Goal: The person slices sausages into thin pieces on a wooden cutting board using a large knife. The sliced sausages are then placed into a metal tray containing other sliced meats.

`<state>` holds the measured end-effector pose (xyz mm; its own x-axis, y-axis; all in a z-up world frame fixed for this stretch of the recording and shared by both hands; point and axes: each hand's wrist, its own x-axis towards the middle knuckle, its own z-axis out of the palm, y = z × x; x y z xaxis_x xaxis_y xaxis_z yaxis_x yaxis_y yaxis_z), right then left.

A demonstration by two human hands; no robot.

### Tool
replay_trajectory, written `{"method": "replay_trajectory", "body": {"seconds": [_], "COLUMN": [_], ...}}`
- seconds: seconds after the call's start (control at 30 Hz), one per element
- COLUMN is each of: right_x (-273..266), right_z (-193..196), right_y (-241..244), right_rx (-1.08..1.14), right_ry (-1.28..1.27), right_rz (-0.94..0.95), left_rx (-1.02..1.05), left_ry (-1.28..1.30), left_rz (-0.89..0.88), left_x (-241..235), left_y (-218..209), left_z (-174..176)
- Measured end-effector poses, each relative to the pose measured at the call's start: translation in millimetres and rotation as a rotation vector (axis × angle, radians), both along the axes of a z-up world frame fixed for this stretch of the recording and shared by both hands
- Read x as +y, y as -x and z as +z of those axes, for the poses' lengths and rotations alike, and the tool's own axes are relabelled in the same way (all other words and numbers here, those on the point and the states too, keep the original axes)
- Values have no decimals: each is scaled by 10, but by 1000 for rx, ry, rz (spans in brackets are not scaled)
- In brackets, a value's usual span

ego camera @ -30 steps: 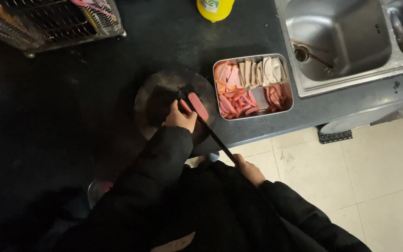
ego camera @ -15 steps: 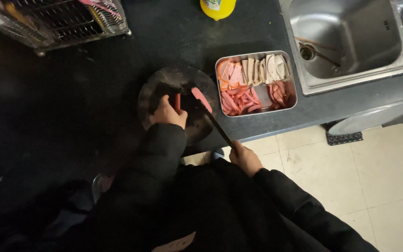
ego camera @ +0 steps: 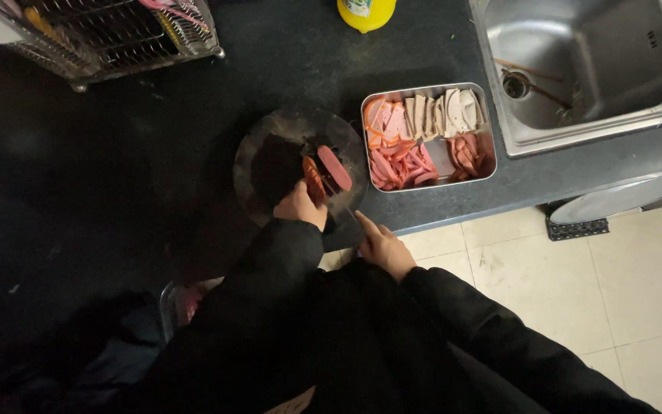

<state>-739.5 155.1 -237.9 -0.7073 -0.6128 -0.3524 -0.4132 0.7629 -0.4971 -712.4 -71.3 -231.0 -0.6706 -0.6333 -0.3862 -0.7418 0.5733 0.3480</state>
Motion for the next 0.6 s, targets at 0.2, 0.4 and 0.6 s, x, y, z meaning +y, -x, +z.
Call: {"method": "replay_trajectory", "body": {"seconds": [0.2,0.4,0.6], "right_x": [-2,-112,-167], "right_z": [-72,124,-464], "right_y": [-19,-90,11], "right_rx": [-36,-82,-149], "right_ry": [-68,-213,-292], "right_rz": [7,-76,-43], "left_rx": [28,-100,-142], "left_ry": [60,25,-13], "left_rz": [-65,-154,-179], "left_x": [-199,-257,-239], "left_y": [182,311,336], "left_z": [276,297,607]}}
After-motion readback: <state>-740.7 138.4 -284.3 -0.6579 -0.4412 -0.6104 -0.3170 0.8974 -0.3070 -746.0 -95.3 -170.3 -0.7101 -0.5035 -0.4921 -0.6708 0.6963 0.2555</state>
